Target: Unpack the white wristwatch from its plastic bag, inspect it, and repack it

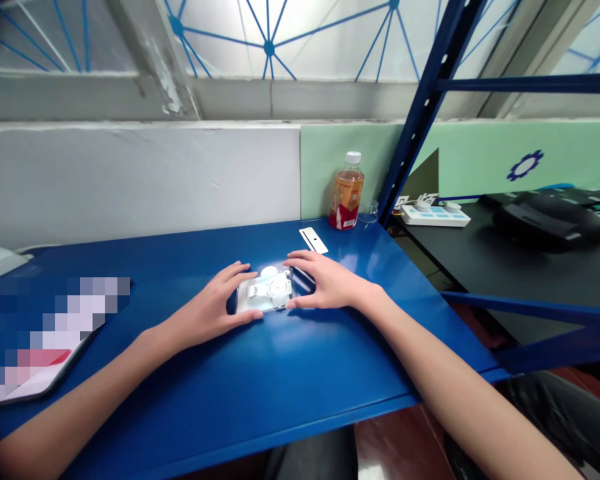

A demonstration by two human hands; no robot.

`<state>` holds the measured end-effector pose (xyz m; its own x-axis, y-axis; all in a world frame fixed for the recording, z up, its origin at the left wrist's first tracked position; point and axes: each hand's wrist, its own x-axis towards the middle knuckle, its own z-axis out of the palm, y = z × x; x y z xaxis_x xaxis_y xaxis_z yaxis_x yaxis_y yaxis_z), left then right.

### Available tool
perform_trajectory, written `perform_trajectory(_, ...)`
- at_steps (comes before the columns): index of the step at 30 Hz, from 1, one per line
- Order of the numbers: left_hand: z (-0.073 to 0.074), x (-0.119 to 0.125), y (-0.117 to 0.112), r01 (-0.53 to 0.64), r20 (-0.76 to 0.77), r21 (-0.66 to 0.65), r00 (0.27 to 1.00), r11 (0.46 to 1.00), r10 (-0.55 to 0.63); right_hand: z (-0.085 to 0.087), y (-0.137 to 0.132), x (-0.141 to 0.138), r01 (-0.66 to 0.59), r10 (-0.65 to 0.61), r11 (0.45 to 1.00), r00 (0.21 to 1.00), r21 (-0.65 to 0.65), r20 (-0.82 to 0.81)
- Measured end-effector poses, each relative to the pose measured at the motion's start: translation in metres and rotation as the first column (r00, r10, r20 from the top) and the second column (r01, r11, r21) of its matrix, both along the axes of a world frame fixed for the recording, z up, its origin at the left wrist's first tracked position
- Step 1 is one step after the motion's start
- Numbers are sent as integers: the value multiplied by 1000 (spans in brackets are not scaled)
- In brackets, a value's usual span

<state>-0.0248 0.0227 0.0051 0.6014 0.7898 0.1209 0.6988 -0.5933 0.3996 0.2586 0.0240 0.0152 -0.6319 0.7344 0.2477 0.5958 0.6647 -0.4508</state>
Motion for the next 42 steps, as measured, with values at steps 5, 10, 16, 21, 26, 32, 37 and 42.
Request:
perform_trajectory(5,2,1,-1,-4,-12,6,1000,1000,4,0,0,0,6,-6,1000,1000,9,12)
perform_trajectory(10,4,1,0,-3,-50,35,999,999,4,-1,1,0,24,-23,1000,1000,-13,13)
perform_trajectory(16,2,1,2,-2,-61,73,998,997,6,0,2,1,34,-34,996,999,-77,2)
perform_trajectory(21,3,3,1,-21,-41,68,999,997,24,-2,1,0,41,-40,995,999,-88,8)
perform_trajectory(26,5,2,-1,-25,-63,77,998,997,30,-2,1,1,37,-36,996,999,-82,11)
perform_trajectory(32,7,6,-5,59,-25,181,998,982,-55,0,0,2,27,-26,1000,998,-16,50)
perform_trajectory(37,3,7,-4,115,-11,211,993,971,-115,2,-4,1,-19,17,999,998,32,60)
perform_trajectory(42,1,8,-2,142,-10,303,989,942,-146,3,-4,-4,-92,100,980,994,178,-37)
